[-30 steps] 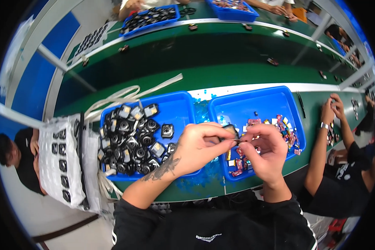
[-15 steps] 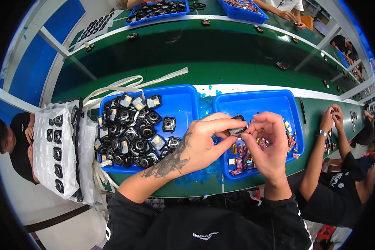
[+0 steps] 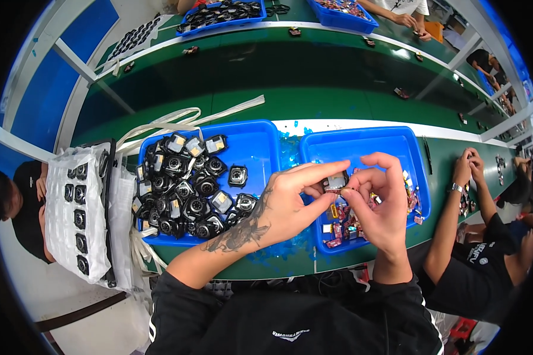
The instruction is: Assembling electronic components into smartwatch housings on a factory assembly line.
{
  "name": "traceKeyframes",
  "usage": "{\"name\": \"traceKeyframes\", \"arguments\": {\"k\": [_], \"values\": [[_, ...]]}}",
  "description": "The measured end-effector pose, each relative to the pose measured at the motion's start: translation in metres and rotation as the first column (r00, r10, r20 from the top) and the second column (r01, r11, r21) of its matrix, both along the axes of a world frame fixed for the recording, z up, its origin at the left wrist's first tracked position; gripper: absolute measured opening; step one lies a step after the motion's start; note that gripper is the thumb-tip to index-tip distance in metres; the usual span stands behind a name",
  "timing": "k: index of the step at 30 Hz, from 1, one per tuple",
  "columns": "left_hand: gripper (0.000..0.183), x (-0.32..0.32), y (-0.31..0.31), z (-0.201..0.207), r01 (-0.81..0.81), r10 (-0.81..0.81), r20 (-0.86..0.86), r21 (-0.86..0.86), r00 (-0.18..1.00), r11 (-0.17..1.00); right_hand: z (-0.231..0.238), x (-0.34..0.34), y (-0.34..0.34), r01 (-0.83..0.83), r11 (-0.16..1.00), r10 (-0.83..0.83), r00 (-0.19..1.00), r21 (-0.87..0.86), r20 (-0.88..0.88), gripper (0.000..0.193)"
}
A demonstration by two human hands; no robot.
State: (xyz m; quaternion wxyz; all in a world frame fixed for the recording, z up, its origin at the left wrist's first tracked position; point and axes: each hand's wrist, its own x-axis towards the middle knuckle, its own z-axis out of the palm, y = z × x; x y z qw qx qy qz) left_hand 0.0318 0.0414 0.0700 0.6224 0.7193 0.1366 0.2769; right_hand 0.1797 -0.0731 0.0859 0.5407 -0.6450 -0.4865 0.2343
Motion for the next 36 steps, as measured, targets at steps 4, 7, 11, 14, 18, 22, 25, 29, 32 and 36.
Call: {"name": "traceKeyframes", "arguments": {"k": [4,7,11,14,18,22,25,29,32,36], "values": [[0.047,0.001,-0.002,0.003,0.008,-0.013,-0.051,-0.098,0.999,0.995,-0.001,0.004,0.0,0.007,1.0,-0.006,0.997,-0.021,0.075,0.051],[0.046,0.003,-0.003,0.001,-0.012,0.011,-0.004,-0.041,1.0,0.999,-0.004,0.004,0.0,0.027,1.0,-0.027,0.991,0.007,0.132,0.053],[0.044,0.003,-0.003,-0.007,-0.03,0.035,0.044,-0.106,0.998,0.994,-0.008,-0.007,0.009,0.098,0.992,-0.113,0.973,0.084,0.2,0.058],[0.042,0.003,-0.004,-0.005,-0.072,0.085,0.056,-0.21,0.995,0.975,-0.019,-0.009,0.01,0.027,1.0,-0.026,0.995,0.014,-0.097,0.049],[0.047,0.0,0.0,-0.007,-0.124,0.133,0.037,-0.182,0.99,0.975,-0.015,-0.001,0.027,-0.116,0.992,0.095,0.94,-0.043,-0.328,0.045],[0.048,-0.014,0.03,0.015,-0.152,0.241,-0.174,0.412,0.955,0.898,-0.013,0.044,0.07,-0.183,0.981,0.16,0.951,-0.066,-0.264,0.048],[0.046,-0.057,0.069,-0.016,-0.008,0.51,-0.137,0.963,0.849,0.271,-0.018,0.109,0.132,-0.017,0.948,-0.009,0.997,-0.318,-0.079,0.053],[0.056,-0.069,0.065,-0.042,0.126,0.516,-0.202,0.976,0.833,0.178,-0.094,0.179,0.18,0.266,0.854,-0.185,0.958,-0.446,0.218,0.058],[0.073,-0.059,0.06,-0.039,0.388,0.597,-0.53,0.848,0.601,0.362,-0.102,0.176,0.18,0.363,0.839,-0.201,0.899,-0.405,0.389,0.051],[0.067,-0.052,0.069,-0.025,0.451,0.556,-0.662,0.75,0.503,0.484,-0.082,0.19,0.151,0.368,0.885,-0.25,0.892,-0.285,0.376,0.044]]}}
